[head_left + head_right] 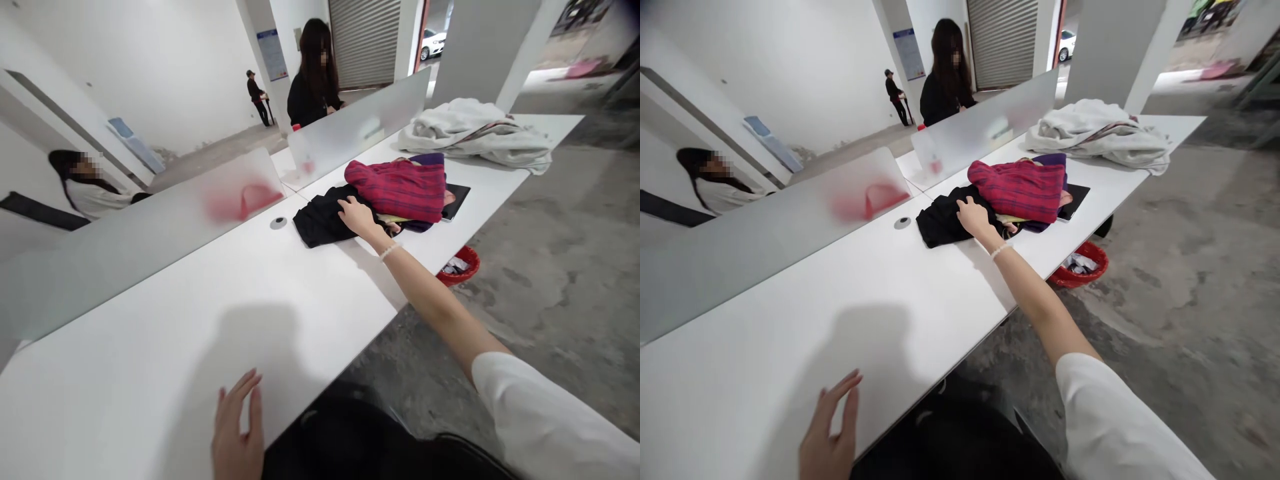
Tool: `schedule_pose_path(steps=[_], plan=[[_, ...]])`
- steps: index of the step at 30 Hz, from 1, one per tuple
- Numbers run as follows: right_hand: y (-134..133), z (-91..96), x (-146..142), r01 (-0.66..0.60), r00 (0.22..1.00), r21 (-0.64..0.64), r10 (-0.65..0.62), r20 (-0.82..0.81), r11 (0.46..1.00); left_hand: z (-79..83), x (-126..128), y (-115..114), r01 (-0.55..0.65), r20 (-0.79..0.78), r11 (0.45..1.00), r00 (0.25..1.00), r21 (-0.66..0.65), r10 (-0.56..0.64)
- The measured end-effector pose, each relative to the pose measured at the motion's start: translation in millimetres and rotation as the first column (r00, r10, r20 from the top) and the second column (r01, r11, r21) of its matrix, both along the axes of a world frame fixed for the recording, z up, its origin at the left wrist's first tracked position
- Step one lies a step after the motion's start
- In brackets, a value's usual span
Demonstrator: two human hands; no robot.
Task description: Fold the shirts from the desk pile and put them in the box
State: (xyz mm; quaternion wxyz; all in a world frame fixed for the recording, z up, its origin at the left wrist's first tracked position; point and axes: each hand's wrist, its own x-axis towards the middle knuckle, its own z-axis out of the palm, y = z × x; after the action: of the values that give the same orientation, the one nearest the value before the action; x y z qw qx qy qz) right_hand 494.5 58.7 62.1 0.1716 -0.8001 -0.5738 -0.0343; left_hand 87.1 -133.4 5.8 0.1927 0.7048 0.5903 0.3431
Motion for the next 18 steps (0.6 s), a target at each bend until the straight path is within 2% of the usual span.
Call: schedule_pose_path(steps=[4,7,10,13,15,17,18], plan=[[26.9,-2.0,-2.6,-0.031,0.997,-0.158,0.041,0.064,0.987,-8.7,39.3,17.1,0.081,0.154,0.973,0.987,-0.216,-0.048],[37.8,-0.7,-8.7,-0.100,0.992,-0.220,0.114,0.050,0.970,-11.6,42.7,17.9,0.074,0.176,0.955,0.984,-0.289,-0.023],[37.5,4.7,-17.6,-0.150,0.986,-0.217,0.163,0.046,0.965,-10.7,37.7,13.8,0.081,0.194,0.954,0.981,-0.288,-0.024],[29.1,18.1,-33.2,-0.210,0.974,-0.152,0.220,0.054,0.966,-10.7,36.2,12.7,0.113,0.213,0.960,0.975,-0.255,-0.058],[21.0,33.9,-48.8,-0.258,0.963,-0.088,0.263,0.063,0.962,-11.6,36.8,13.6,0.126,0.229,0.962,0.971,-0.243,-0.069],[10.7,55.8,-68.4,-0.344,0.939,0.070,0.341,0.053,0.936,-12.3,37.3,14.5,0.128,0.238,0.962,0.969,-0.243,-0.069],[4.4,68.7,-79.4,-0.399,0.916,0.189,0.399,0.037,0.897,-12.4,37.3,14.7,0.125,0.239,0.962,0.969,-0.243,-0.066]])
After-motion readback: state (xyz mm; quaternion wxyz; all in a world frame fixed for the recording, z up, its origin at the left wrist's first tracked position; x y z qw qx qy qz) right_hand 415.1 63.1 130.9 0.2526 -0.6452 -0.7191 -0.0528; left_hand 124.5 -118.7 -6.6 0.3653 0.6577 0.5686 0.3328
